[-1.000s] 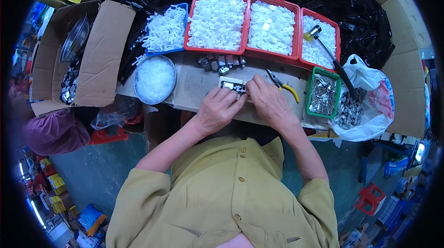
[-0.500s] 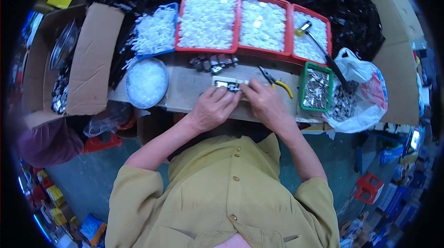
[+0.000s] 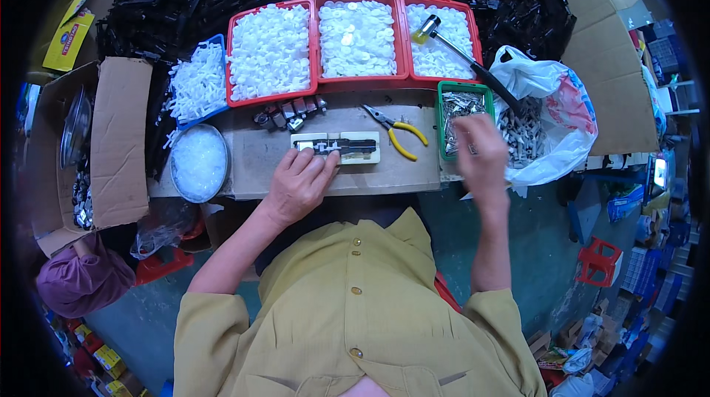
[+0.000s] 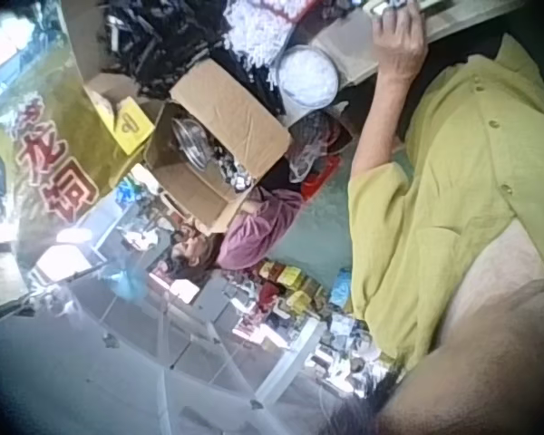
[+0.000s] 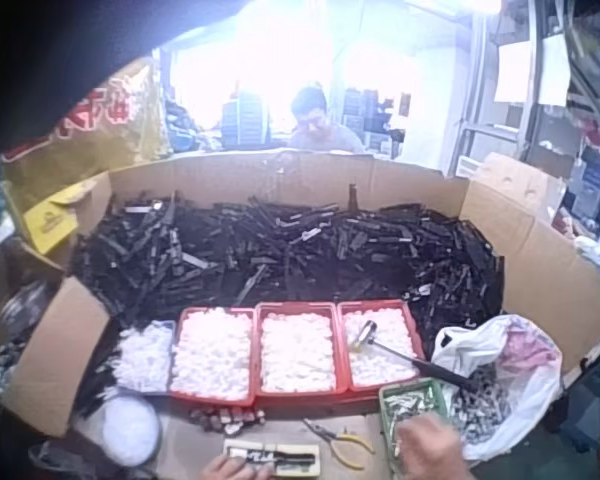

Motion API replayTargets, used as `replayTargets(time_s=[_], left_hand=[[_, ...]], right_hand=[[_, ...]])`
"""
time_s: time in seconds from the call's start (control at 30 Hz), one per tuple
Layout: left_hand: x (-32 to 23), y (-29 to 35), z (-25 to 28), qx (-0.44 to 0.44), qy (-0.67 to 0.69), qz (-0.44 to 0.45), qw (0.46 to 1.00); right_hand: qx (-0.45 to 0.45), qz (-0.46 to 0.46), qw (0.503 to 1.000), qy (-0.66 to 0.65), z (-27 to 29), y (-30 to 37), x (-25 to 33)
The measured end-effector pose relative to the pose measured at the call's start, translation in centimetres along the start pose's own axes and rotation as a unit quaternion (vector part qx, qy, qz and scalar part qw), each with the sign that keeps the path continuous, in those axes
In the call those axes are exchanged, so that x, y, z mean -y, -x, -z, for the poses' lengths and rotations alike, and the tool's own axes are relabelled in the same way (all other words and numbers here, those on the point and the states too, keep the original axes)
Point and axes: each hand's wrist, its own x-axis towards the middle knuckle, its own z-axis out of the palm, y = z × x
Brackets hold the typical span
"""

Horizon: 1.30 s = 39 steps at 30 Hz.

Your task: The person assembles small metal locks at a workbench. They pick up lock bodies and pins, insert the pins into the lock bodies, and use pliers to secure the components. The person repeatedly handles individual lock units, placing finished items on the table.

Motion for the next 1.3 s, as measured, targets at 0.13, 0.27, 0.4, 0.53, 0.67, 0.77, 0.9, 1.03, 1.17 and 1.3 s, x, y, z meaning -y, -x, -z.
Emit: replayTargets(time_s=[0.13, 0.27, 0.4, 0.53, 0.67, 0.77, 0.9, 1.03, 1.17, 1.3], left_hand=[[-0.4, 0.1, -0.2, -0.018, 0.035, 0.027, 0.999], [-0.1, -0.3, -0.3, -0.025, 0.091, 0.042, 0.995], [1.3, -0.5, 1.4, -0.059, 0.12, 0.086, 0.987], [5.6, -1.8, 4.0, -0.103, 0.1, 0.158, 0.977], [12.5, -2.3, 5.1, -0.14, 0.003, 0.223, 0.965], [17.1, -2.6, 5.1, -0.109, -0.057, 0.278, 0.953], [19.6, -3.2, 4.0, -0.064, -0.092, 0.31, 0.944], [20.3, -3.9, 3.4, -0.029, -0.131, 0.313, 0.94], [20.3, -4.4, 3.9, -0.005, -0.13, 0.313, 0.941], [20.3, -3.9, 4.9, -0.019, -0.104, 0.328, 0.939]], right_hand=[[-0.044, -0.1, 0.971, 0.214, 4.3, 2.6, -8.0], [0.032, -0.199, 0.926, 0.32, 5.7, 4.9, -11.9], [0.041, -0.185, 0.944, 0.269, 5.5, 4.9, -13.6], [0.033, -0.172, 0.957, 0.231, 5.5, 3.8, -13.8], [-0.021, -0.213, 0.965, 0.15, 5.8, 3.6, -13.6], [-0.042, -0.207, 0.969, 0.128, 6.1, 3.8, -13.8], [-0.04, -0.199, 0.971, 0.124, 6.3, 4.1, -13.4], [-0.043, -0.197, 0.973, 0.112, 6.2, 4.5, -13.4], [-0.04, -0.204, 0.971, 0.118, 6.4, 4.5, -13.2], [-0.047, -0.206, 0.971, 0.115, 6.5, 4.4, -12.6]])
